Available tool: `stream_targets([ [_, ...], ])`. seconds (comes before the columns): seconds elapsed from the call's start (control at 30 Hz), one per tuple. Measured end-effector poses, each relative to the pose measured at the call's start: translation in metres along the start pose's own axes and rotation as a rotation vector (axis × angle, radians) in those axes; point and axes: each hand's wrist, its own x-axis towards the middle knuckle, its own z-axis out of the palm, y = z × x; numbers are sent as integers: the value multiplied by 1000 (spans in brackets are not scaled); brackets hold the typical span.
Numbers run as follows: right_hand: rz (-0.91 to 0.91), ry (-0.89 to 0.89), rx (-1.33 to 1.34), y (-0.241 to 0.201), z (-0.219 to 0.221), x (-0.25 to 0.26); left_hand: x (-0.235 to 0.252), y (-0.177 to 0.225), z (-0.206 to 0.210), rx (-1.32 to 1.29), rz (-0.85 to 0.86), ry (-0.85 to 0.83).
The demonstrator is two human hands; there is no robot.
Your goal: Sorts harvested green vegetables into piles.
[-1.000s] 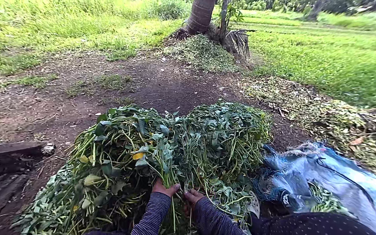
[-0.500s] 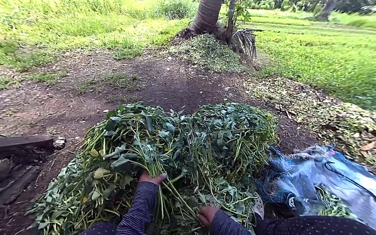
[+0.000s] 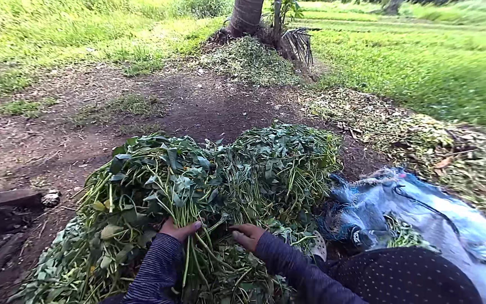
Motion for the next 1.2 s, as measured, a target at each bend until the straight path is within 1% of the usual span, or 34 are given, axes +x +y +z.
stream_targets([
  [0.03,-43,-72,202,-11,4,9,-2,1,3,-92,50,-49],
  [0.07,-94,-139,344,-12,11,20,-4,1,5,-159,81,-97],
  [0.1,-140,-179,427,-9,18,31,-4,1,5,-205,103,-122],
  [0.17,-210,-205,473,2,28,43,-4,-1,2,-253,125,-121],
  [0.2,-215,-198,464,4,31,44,-3,-4,-2,-257,122,-106],
  [0.27,-138,-190,501,2,31,37,0,-6,-9,-224,102,-60],
  [0.33,-119,-179,698,14,40,31,0,-7,-9,-185,45,3],
  [0.37,-76,-189,803,16,44,25,2,-8,-7,-167,18,48],
  [0.43,64,-180,955,12,54,7,13,-11,-11,-109,-24,130],
  [0.47,116,-180,999,11,59,0,17,-12,-15,-69,-39,153],
  [0.53,134,-226,1053,16,64,-5,20,-12,-16,-35,-55,157],
  [0.6,95,-247,1037,21,63,-9,22,-16,-13,-75,-61,194],
  [0.67,99,-253,1021,25,63,-16,21,-13,-11,-115,-82,272],
  [0.73,95,-282,969,33,67,-23,12,2,-9,-117,-106,329],
  [0.77,72,-285,898,40,71,-22,8,6,-8,-92,-106,344],
  [0.8,49,-259,772,48,76,-18,5,7,-6,-78,-101,343],
  [0.83,47,-206,571,53,78,-12,2,9,-3,-85,-91,343],
  [0.87,92,-152,339,53,75,-3,-2,12,2,-118,-79,348],
  [0.9,198,-114,203,52,67,10,-5,13,8,-199,-53,360],
  [0.93,332,-42,235,53,58,26,-6,13,12,-310,-26,371],
  [0.97,472,93,412,59,47,42,-8,14,14,-393,-16,385],
  [1.0,594,272,680,67,36,54,-9,16,13,-447,-16,417],
  [1.03,648,433,899,77,30,62,-7,19,7,-482,-5,466],
  [1.07,646,439,950,81,25,59,-4,19,-1,-497,9,518],
  [1.1,586,314,802,77,22,48,-2,19,-10,-489,10,543],
  [1.13,481,138,573,70,23,35,0,19,-15,-469,-4,539],
  [1.17,362,10,335,71,30,30,2,17,-18,-440,-29,524],
  [1.2,259,-70,149,77,35,31,4,13,-17,-418,-44,506],
])
